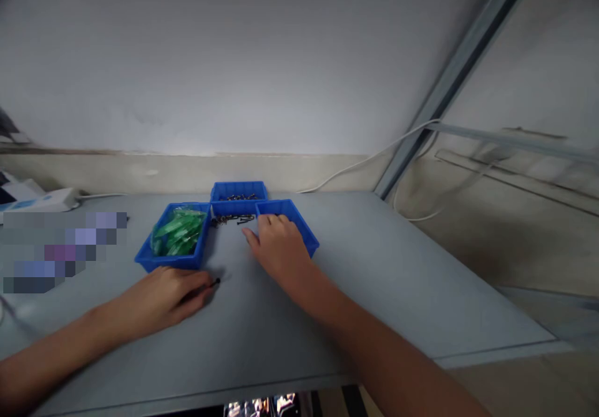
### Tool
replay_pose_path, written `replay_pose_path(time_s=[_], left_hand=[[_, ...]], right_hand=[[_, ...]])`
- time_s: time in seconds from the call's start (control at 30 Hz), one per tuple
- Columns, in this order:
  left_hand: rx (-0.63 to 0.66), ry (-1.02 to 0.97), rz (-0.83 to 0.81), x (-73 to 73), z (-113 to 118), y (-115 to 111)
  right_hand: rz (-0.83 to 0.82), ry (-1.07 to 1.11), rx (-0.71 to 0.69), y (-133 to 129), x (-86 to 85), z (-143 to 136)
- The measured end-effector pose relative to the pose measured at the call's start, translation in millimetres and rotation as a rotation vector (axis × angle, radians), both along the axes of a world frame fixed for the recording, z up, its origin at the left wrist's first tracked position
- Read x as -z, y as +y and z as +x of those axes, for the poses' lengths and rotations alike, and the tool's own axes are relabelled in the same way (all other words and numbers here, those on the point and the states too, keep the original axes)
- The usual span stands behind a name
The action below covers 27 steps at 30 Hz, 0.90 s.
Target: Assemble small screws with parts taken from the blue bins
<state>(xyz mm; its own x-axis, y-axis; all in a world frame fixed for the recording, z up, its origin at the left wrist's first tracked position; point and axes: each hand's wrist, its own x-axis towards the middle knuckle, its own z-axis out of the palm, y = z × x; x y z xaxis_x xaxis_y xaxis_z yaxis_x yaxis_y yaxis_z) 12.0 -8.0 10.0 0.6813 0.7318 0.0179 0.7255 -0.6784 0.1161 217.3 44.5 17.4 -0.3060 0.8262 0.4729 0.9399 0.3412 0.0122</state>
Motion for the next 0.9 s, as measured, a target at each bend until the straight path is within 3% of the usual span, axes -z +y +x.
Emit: replay_pose_path(time_s=[0.1,0.17,0.23,0.43,0.9], left_hand=[[-0.018,0.008,-0.003,0.7,-1,-1],[-0.033,0.007,-0.01,1.5,-2,-1],[-0.047,-0.002,-0.019,2.1,-3,-1],[-0.082,-0.032,-0.022,2.1,-4,1],[-0.03,-0.272,-0.05,-3.2,-3,0]], right_hand=[[0.113,0.04,-0.272,-11,-2.5,-6],[-0.006,0.014,-0.502,-20,-2.4,-12],[-0.155,0.0,-0.604,-26,-0.8,-18],[-0.419,0.026,-0.648,-27,0.2,-18],[-0.578,0.083,-0.727,-18,3.0,-16]])
